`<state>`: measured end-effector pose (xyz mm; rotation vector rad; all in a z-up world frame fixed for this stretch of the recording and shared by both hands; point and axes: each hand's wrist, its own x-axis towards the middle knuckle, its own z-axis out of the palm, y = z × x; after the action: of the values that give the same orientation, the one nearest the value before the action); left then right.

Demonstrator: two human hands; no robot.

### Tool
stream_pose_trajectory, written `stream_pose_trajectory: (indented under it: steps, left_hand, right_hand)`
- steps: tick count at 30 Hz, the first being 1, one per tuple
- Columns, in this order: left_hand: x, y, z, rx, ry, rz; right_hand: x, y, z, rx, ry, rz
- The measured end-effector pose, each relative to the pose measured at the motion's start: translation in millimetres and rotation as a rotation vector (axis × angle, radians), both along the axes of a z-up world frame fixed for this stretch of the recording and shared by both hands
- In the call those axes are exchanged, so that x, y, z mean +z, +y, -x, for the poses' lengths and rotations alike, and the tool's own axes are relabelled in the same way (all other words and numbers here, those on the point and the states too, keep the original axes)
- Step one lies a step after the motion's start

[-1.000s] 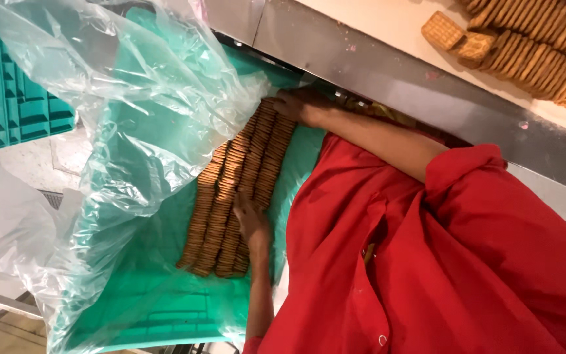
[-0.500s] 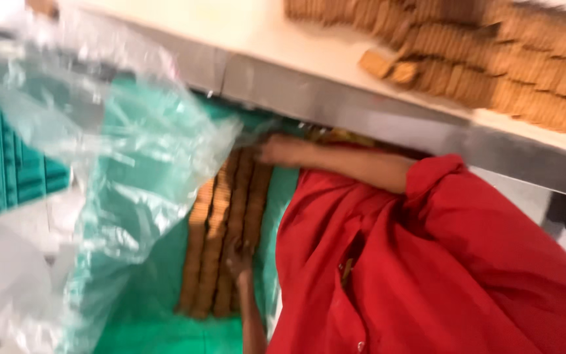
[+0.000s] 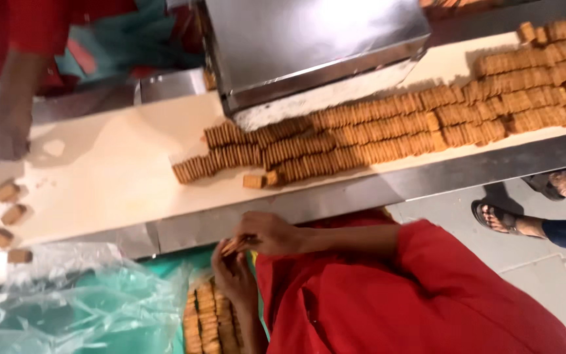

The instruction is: The person organizes rows of biscuits on a conveyor belt by hand, aligning them into columns, and periodically transfers groups of biscuits into a lined plastic bin.

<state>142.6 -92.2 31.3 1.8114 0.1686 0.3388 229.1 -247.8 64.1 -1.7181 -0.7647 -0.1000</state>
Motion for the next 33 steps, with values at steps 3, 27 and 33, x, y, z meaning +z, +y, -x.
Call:
stream_pose_trajectory:
  steps: [3, 27, 33]
  left_hand:
    - [-7, -26, -31, -0.159, -0.014, 0.175]
    - [11, -33, -147, -0.567, -0.376, -0.792]
    - [-18, -47, -129, -0.186, -0.136, -0.437]
  right_hand:
    - [4, -44, -4, -0.132, -0.037, -0.005]
    - [-46, -132, -17, -0.327, -0.710, 0.216]
    - [-38, -132, -17, -0.255, -0.628, 0.196]
